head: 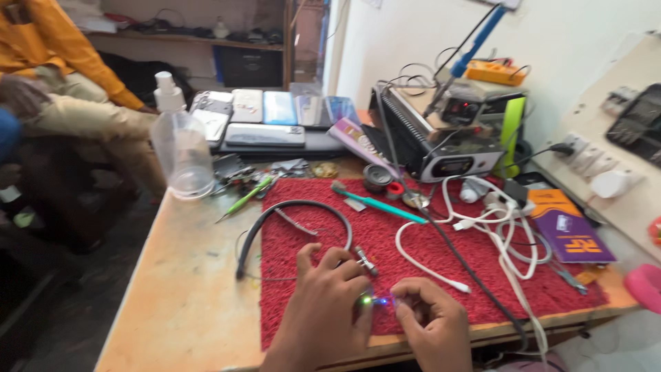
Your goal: The person solders a small circuit board, plugs in a white USB cable, and cleans the component with a toothbrush on a red textured mat.
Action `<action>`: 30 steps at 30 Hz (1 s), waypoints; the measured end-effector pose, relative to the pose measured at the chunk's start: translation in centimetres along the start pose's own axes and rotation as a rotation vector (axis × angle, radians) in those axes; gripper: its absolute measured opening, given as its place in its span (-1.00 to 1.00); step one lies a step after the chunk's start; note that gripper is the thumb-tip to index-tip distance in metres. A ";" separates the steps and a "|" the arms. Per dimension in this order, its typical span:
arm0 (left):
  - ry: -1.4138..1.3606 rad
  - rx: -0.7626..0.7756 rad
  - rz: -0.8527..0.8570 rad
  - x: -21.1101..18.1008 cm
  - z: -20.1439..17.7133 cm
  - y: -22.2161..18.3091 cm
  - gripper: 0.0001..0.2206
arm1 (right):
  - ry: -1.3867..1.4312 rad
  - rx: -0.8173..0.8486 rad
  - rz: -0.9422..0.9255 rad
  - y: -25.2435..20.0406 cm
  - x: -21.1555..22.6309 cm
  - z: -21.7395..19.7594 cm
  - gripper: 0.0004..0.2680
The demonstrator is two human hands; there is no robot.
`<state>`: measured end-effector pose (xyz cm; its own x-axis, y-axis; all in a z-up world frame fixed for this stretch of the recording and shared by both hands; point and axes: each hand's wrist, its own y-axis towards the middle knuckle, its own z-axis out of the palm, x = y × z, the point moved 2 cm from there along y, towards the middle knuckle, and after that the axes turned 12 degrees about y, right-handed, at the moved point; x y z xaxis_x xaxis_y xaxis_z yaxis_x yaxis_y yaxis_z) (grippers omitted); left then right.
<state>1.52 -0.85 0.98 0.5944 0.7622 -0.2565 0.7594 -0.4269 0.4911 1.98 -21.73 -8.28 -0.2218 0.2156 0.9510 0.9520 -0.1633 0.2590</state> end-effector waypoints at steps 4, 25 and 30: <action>-0.021 -0.075 0.015 0.1 0.4 0.3 -0.87 | 0.183 -0.020 0.009 1.1 2.1 -3.4 -0.92; 0.176 -0.473 0.185 4.8 9.3 0.2 -0.82 | 0.451 -0.429 0.534 37.7 -9.6 -30.8 -0.63; 0.282 -0.674 0.193 6.2 12.4 0.1 -0.91 | 0.568 -0.460 0.549 40.5 -9.7 -30.1 -0.61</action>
<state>8.53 -2.21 -10.93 0.5414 0.8384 0.0635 0.2683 -0.2438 0.9320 36.36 -59.42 -1.95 0.0508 -0.4917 0.8693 0.8031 -0.4973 -0.3283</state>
